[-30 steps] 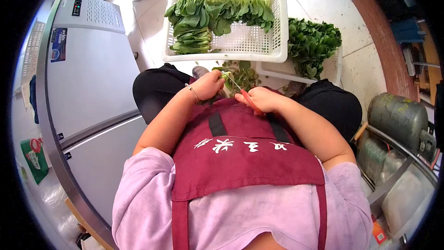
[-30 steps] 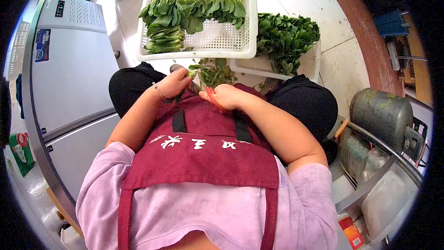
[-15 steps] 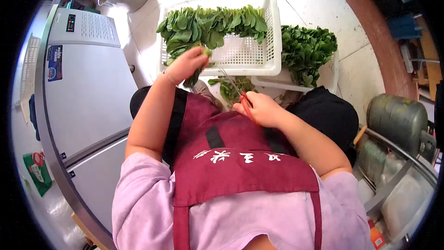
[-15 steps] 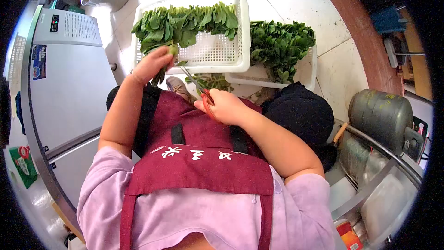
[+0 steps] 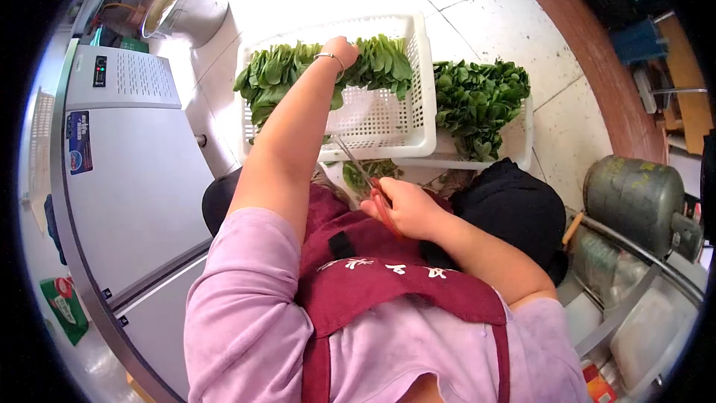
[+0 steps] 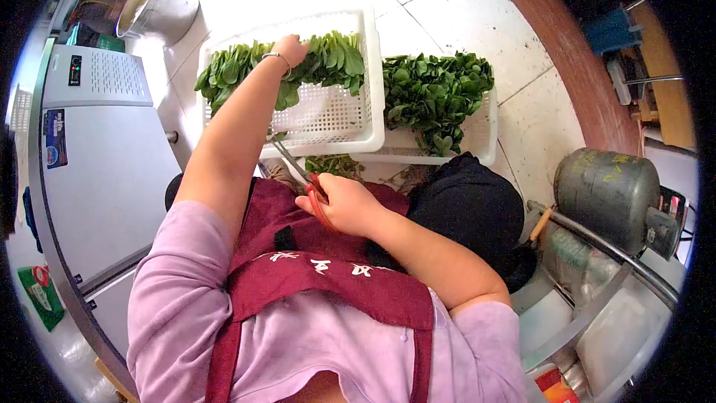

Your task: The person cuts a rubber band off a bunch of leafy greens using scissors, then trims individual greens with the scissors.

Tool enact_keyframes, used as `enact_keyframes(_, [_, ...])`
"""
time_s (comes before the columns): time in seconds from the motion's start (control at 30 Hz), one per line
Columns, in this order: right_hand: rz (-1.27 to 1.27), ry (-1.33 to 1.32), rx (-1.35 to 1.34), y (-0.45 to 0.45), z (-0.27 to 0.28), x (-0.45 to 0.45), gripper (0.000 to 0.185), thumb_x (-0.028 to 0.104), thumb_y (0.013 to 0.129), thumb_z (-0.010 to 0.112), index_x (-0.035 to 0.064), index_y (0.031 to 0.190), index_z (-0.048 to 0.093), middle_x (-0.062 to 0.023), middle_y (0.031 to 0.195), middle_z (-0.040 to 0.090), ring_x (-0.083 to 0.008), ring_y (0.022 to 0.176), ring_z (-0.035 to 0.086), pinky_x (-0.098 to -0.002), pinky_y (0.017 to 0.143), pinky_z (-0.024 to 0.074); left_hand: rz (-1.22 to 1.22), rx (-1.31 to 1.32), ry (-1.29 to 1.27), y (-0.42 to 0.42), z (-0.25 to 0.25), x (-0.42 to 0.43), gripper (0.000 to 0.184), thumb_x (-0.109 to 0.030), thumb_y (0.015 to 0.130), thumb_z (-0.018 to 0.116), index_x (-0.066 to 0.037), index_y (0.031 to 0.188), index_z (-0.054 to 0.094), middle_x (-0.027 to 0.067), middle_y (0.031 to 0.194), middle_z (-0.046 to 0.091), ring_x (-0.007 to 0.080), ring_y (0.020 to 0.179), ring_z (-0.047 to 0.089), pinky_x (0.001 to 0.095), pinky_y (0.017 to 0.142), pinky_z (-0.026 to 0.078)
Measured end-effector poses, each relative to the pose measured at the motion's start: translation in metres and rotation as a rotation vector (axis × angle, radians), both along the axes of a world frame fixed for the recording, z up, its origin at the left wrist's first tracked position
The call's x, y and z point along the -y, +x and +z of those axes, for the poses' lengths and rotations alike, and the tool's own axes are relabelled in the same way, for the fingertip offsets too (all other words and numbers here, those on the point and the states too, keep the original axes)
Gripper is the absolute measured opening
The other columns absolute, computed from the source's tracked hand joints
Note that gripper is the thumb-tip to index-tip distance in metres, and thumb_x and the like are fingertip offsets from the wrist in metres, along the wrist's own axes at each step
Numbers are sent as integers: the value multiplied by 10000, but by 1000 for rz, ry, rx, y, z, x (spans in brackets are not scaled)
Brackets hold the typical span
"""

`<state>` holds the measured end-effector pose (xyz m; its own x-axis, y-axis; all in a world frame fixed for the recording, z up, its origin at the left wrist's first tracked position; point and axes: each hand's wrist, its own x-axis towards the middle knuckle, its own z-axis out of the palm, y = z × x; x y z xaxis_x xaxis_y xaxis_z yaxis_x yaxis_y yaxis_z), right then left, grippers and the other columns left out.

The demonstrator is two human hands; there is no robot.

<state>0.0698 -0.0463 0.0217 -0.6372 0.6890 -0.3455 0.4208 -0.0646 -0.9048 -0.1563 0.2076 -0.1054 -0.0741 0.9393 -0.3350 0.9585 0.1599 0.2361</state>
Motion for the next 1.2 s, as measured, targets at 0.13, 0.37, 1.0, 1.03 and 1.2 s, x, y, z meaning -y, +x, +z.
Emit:
enact_keyframes(0.13, [11,19,-24,1,-2,2,413,408,841,628,14,814,509,-206,753,591,-392,711,573,-426,631,444,92,295,168,-14,6,24,382,-199,801,505,27,1084,627,256,1046,619,361,996,595,388,905,462])
enact_keyframes(0.37, [19,43,-3,-2,-3,8,371,360,833,648,16,824,509,-190,756,592,-376,717,580,-425,646,450,-17,199,307,-99,62,101,231,-200,837,580,-19,962,652,131,891,658,221,789,631,331,748,497])
enact_keyframes(1.0, [72,59,120,-12,-12,14,402,404,853,600,4,873,554,-221,831,617,-404,794,591,-430,685,455,-411,-336,-19,-107,34,184,220,-201,729,679,-113,919,615,103,964,636,284,976,583,388,852,459])
enact_keyframes(1.03, [72,57,119,-11,-14,15,402,404,853,600,4,873,554,-221,831,617,-404,794,591,-430,685,455,-412,-337,-21,-107,31,185,220,-201,729,679,-113,919,615,103,964,636,284,976,583,388,852,459])
enact_keyframes(1.2, [71,72,120,-11,-14,14,397,406,855,596,11,870,561,-219,834,619,-403,799,592,-435,686,455,-373,-252,55,-112,34,189,217,-188,712,678,-102,893,594,89,921,605,288,983,553,389,845,456])
